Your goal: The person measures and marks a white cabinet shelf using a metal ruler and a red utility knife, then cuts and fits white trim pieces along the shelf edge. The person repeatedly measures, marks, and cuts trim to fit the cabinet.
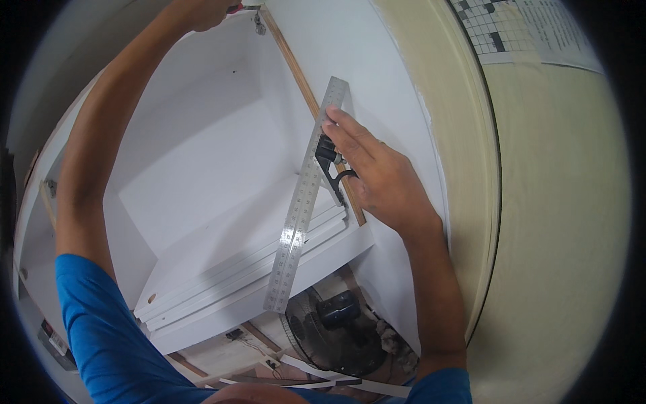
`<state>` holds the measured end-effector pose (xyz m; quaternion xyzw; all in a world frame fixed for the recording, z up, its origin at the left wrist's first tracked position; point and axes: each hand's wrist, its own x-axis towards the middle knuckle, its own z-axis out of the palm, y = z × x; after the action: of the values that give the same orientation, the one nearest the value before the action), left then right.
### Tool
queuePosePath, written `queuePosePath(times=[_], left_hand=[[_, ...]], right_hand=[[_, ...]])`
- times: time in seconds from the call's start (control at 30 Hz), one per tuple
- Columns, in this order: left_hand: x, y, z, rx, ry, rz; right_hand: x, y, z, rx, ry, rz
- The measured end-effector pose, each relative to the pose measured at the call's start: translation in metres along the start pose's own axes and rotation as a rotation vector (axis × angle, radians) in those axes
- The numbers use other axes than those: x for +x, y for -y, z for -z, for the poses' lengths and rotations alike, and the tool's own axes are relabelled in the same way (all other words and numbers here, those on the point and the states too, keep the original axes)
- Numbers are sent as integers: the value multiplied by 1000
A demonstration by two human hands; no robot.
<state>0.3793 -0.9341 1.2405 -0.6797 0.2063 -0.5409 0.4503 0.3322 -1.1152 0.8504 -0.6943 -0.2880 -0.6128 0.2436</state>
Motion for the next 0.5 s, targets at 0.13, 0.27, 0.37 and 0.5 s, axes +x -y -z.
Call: queuePosePath(times=[0.13,0.27,0.37,0.5], left_hand=[[9,-3,5,28,106,23],[-5,-11,15,-9,87,107],[-11,-17,11,123,25,109],[-8,-3,2,-69,-36,170]], right_hand=[[0,-2,-2,2,-8,-5],[-2,-3,0,4,16,3],[-1,-2,1,39,53,-16],[1,-2,1,11,39,2]])
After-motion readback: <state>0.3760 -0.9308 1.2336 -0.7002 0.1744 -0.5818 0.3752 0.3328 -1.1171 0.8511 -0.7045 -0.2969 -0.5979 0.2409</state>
